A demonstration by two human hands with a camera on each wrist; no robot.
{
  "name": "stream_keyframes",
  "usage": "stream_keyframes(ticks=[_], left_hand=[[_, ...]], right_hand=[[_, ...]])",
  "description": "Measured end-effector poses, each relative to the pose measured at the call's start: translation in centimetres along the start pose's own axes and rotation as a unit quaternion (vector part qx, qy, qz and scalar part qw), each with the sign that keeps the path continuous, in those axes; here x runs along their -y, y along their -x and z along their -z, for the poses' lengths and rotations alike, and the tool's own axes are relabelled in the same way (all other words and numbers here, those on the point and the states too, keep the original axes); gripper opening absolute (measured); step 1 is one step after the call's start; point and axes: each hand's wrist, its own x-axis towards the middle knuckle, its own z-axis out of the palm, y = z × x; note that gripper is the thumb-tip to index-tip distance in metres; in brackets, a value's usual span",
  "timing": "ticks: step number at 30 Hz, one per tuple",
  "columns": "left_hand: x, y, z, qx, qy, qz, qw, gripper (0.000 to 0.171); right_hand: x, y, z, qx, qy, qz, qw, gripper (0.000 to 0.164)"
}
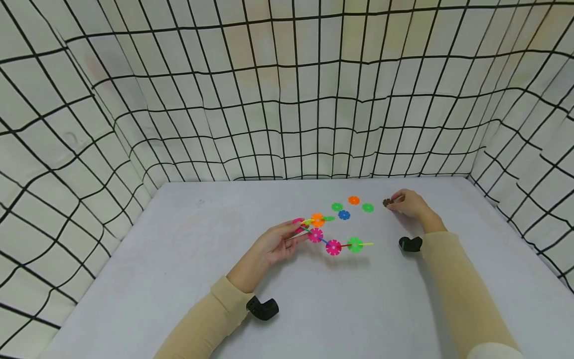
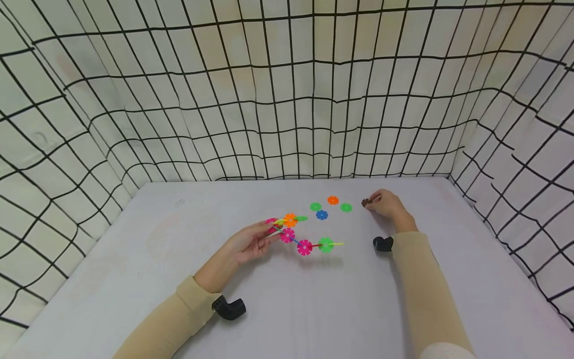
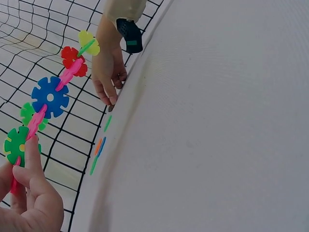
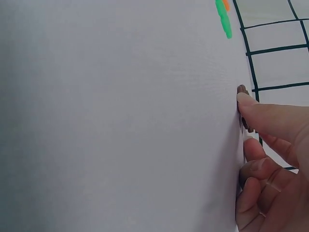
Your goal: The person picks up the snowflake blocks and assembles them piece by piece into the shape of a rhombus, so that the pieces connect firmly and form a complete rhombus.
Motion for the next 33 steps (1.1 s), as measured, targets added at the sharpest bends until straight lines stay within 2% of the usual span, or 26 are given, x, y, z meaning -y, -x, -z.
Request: stream_keyframes(ticks=[5,14,22,27,33], left_hand=[[0.0,-0.1,0.1,0.002,0.003,-0.001,1.0000,0.037],[-0.1,0.0,0.2,0.005,0.001,-0.004,1.0000,0.043],[-0.1,0.2,0.3,0.004,0.004,-0.007,1.0000,0.035],[-0.2,0.1,0.4,0.003,0.011,-0.007,0.9999,0.030],[-0.2,0.1,0.4,0.002,0.012,-0.005,0.9999,0.030]], right_hand=[[0.1,0.3,0.0,-0.005,-0.015,-0.002,1.000,0.040],[0.4,0.9,-0.3,-0.027,-0.030,0.006,0.999,0.036],[0.2,1.1,-0.7,-0.050,-0.067,0.013,0.996,0.038],[0.8,1.5,-0.8,-0.060,-0.109,0.031,0.992,0.040],[1.8,2.4,-0.8,-0.062,-0.126,0.053,0.989,0.040]])
